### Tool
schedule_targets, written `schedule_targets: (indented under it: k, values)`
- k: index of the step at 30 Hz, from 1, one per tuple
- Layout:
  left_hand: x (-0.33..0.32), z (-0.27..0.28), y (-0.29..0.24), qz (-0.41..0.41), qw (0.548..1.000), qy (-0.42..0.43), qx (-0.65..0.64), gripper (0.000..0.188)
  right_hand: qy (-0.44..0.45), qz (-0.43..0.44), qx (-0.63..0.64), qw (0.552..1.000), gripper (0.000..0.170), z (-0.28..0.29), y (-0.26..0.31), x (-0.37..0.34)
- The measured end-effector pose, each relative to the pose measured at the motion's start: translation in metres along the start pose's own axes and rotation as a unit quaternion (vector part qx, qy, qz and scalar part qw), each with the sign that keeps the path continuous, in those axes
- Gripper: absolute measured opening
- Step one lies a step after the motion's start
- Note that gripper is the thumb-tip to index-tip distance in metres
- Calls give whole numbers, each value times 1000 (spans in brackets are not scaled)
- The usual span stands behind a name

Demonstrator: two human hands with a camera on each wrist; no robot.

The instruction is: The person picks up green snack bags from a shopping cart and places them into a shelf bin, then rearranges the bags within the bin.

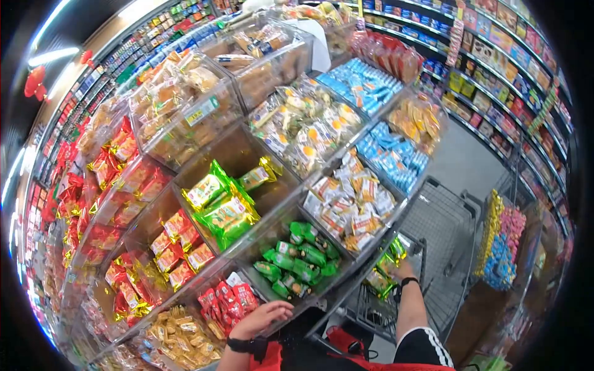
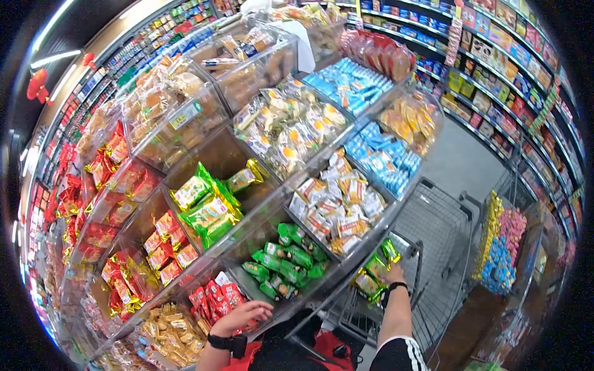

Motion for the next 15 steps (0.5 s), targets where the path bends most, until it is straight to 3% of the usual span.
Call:
schedule_targets:
  k: [2, 5, 9, 12, 14, 15]
  values:
    - [5, 8, 12, -2, 1000, -3, 0, 32, 85, -9, -76, 993, 79, 2, 24, -2]
    - [8, 14, 19, -9, 1000, -1, -9, 33, 79, -79, -94, 989, 77, 8, 37, -15]
    - [-1, 26, -12, -25, 999, -19, -22, 32, 93, -82, -127, 984, 81, 30, 65, -36]
    - [-21, 45, -68, -78, 987, -127, 57, 24, 57, -46, -178, 981, 77, 28, 67, -35]
    - [-36, 72, -97, -208, 928, -228, 209, 18, 35, -27, -168, 985, 70, 24, 58, -26]
    - [-46, 80, -117, -226, 897, -271, 266, 16, 23, -23, -164, 986, 69, 22, 54, -23]
Point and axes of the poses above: each hand's wrist, its own x-axis towards the middle knuckle, its own z-axis out of the back of the hand, y = z × x, the point moved 4 cm from there along x, towards the middle knuckle, and after that the axes turned 1 degree about -z, right-handed, at the moved point
